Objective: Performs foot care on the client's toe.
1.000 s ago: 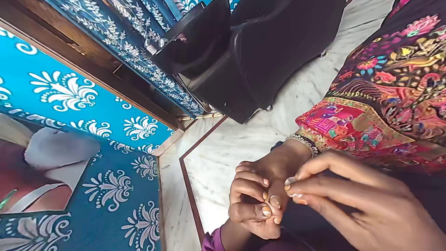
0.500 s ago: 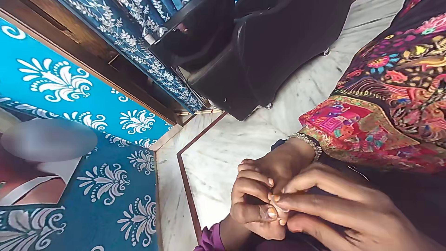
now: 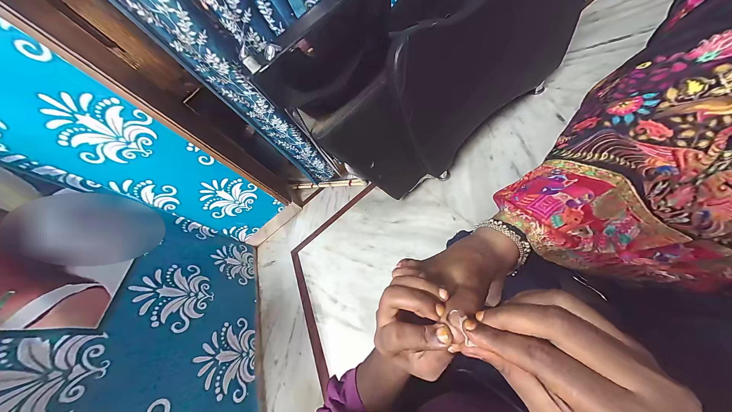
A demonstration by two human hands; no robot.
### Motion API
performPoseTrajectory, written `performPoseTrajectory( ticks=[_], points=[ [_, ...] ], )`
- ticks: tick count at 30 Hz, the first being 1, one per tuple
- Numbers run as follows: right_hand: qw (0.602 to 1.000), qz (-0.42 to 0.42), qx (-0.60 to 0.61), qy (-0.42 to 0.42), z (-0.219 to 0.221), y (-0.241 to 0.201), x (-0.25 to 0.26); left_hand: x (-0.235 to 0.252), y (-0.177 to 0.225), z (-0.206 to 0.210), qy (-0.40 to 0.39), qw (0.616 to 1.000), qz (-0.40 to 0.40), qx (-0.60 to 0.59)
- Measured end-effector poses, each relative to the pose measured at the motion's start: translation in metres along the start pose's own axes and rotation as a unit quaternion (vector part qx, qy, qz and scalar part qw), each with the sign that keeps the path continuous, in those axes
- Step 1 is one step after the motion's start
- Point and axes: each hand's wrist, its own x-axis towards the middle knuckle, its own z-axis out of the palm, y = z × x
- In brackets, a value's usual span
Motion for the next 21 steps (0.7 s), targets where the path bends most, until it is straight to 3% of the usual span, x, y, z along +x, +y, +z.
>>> performPoseTrajectory(
  ticks=[13,21],
  points=[
    [0.999,-0.014,-0.040,0.034,0.0033,-0.0010,-0.0032,-0.0003,0.0024,0.0024,0.006,1.000,-0.006,-0.002],
    [0.999,-0.001,-0.046,0.004,0.0064,-0.0007,-0.0027,-0.0011,0.0028,0.0032,0.012,1.000,-0.004,0.002]
  ],
)
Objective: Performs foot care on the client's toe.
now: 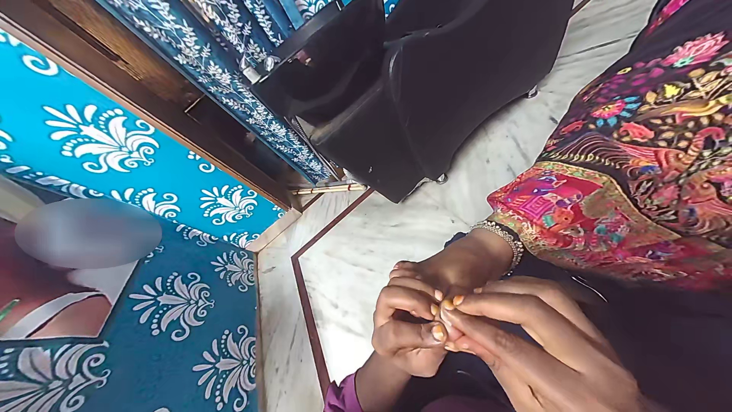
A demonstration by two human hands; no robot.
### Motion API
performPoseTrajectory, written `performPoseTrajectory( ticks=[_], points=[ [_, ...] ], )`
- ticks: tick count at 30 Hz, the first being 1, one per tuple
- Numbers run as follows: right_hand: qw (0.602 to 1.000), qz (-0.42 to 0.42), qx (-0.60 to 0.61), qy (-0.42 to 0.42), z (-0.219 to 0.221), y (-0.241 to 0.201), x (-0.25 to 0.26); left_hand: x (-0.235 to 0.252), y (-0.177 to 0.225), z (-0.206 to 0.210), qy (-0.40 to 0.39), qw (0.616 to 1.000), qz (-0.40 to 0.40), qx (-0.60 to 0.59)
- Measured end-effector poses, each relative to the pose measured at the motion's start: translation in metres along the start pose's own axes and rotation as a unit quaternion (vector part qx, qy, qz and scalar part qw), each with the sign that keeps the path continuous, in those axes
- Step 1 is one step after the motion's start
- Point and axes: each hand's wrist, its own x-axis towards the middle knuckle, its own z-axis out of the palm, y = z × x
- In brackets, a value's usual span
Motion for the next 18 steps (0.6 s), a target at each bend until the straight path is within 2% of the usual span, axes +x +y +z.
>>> performPoseTrajectory(
  ticks=[9,16,18],
  points=[
    [1.000,-0.016,0.003,0.026,-0.0041,0.0010,-0.0019,0.0014,-0.0004,-0.0025,-0.013,1.000,-0.006,-0.004],
    [0.999,0.023,0.006,-0.034,-0.0009,-0.0016,0.0017,-0.0009,-0.0004,-0.0012,-0.008,1.000,-0.004,-0.012],
    [0.999,0.031,0.023,-0.025,-0.0024,-0.0001,0.0019,-0.0008,0.0007,-0.0017,-0.011,1.000,-0.006,-0.009]
  ],
)
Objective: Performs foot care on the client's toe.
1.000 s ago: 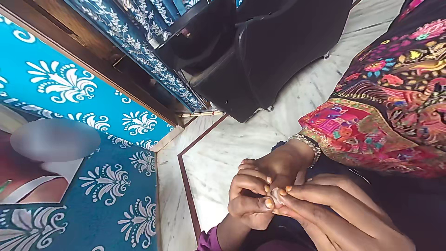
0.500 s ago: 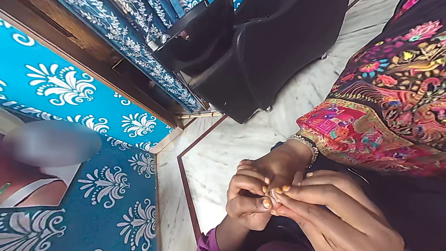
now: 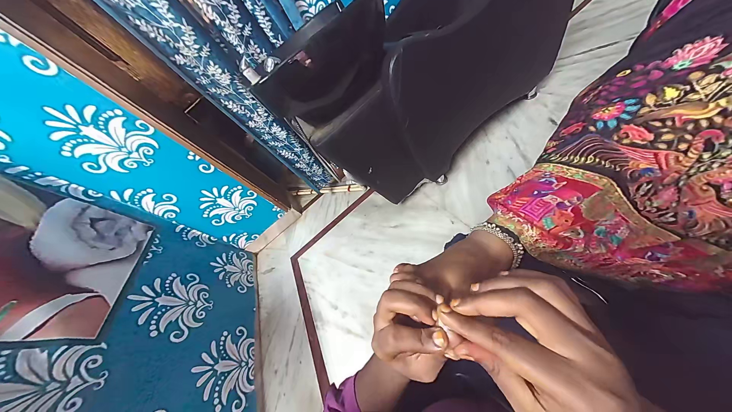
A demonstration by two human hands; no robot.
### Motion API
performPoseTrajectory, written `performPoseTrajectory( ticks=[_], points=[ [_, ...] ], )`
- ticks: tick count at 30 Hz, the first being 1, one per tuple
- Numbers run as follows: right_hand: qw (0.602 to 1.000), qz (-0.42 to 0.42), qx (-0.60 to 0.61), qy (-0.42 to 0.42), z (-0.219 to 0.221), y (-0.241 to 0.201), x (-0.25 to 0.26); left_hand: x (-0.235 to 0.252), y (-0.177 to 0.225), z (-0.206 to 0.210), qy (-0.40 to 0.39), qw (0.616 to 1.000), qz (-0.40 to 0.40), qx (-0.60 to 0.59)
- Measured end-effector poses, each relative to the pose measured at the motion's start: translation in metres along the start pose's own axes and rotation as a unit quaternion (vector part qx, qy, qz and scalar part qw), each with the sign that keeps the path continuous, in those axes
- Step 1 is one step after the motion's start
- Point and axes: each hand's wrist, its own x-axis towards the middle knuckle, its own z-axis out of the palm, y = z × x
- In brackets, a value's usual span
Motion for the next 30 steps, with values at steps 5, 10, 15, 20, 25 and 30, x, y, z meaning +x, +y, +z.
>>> performPoseTrajectory(
  ticks=[5,10,15,20,25,30],
  points=[
    [0.998,-0.022,0.011,0.049,-0.0007,0.0020,-0.0037,0.0006,-0.0003,-0.0002,-0.005,1.000,0.003,0.001],
    [0.999,-0.004,0.007,0.040,0.0007,0.0009,-0.0034,0.0014,-0.0010,0.0006,0.003,1.000,0.003,-0.002],
    [1.000,-0.006,-0.011,0.001,0.0077,0.0003,-0.0017,0.0010,-0.0029,0.0021,0.013,1.000,0.008,-0.008],
    [0.998,-0.022,0.028,0.047,0.0029,0.0030,-0.0014,0.0005,-0.0018,0.0003,0.006,1.000,0.005,-0.006],
    [0.998,-0.002,0.047,0.032,0.0034,0.0058,-0.0004,0.0012,-0.0007,-0.0004,0.002,1.000,0.001,-0.002],
    [0.999,-0.012,0.038,-0.027,0.0064,0.0047,0.0002,-0.0002,-0.0014,0.0009,0.009,1.000,0.005,-0.005]
  ],
)
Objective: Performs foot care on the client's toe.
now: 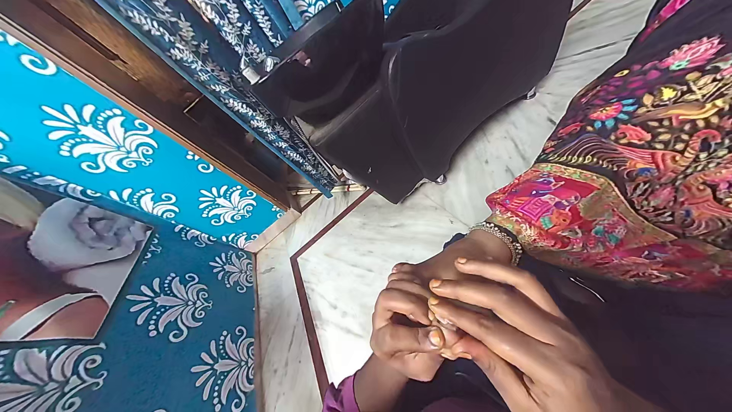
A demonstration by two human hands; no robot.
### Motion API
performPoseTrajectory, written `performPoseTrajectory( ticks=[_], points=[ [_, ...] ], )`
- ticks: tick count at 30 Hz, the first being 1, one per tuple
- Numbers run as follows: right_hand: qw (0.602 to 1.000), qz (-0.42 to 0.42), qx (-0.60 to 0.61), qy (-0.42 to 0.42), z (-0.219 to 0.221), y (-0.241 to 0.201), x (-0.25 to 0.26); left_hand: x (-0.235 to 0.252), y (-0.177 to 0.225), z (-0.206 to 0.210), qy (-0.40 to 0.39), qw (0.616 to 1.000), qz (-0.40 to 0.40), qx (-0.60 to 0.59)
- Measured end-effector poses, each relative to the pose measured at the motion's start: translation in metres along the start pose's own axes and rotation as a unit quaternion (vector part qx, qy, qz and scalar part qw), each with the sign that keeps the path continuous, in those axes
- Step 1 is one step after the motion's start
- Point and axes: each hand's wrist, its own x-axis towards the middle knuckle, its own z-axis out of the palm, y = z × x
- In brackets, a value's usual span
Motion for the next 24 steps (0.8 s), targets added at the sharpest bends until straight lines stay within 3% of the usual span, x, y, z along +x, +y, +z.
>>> performPoseTrajectory(
  ticks=[11,14,20,22,24],
  points=[
    [0.992,-0.006,0.120,0.044,-0.008,0.012,0.003,-0.001,-0.005,-0.002,-0.028,0.999,0.018,-0.009],
    [0.984,0.034,0.171,0.034,-0.015,0.019,0.003,0.001,-0.011,-0.001,0.012,1.000,-0.002,-0.015],
    [0.978,0.092,0.182,0.049,-0.028,0.028,0.008,0.007,-0.042,-0.013,0.133,0.983,-0.126,0.025],
    [0.976,0.104,0.184,0.052,-0.028,0.030,0.009,0.005,-0.054,-0.019,0.124,0.970,-0.207,-0.039],
    [0.972,0.126,0.191,0.054,-0.027,0.032,0.012,-0.001,-0.066,-0.025,0.071,0.939,-0.280,-0.187]
  ],
)
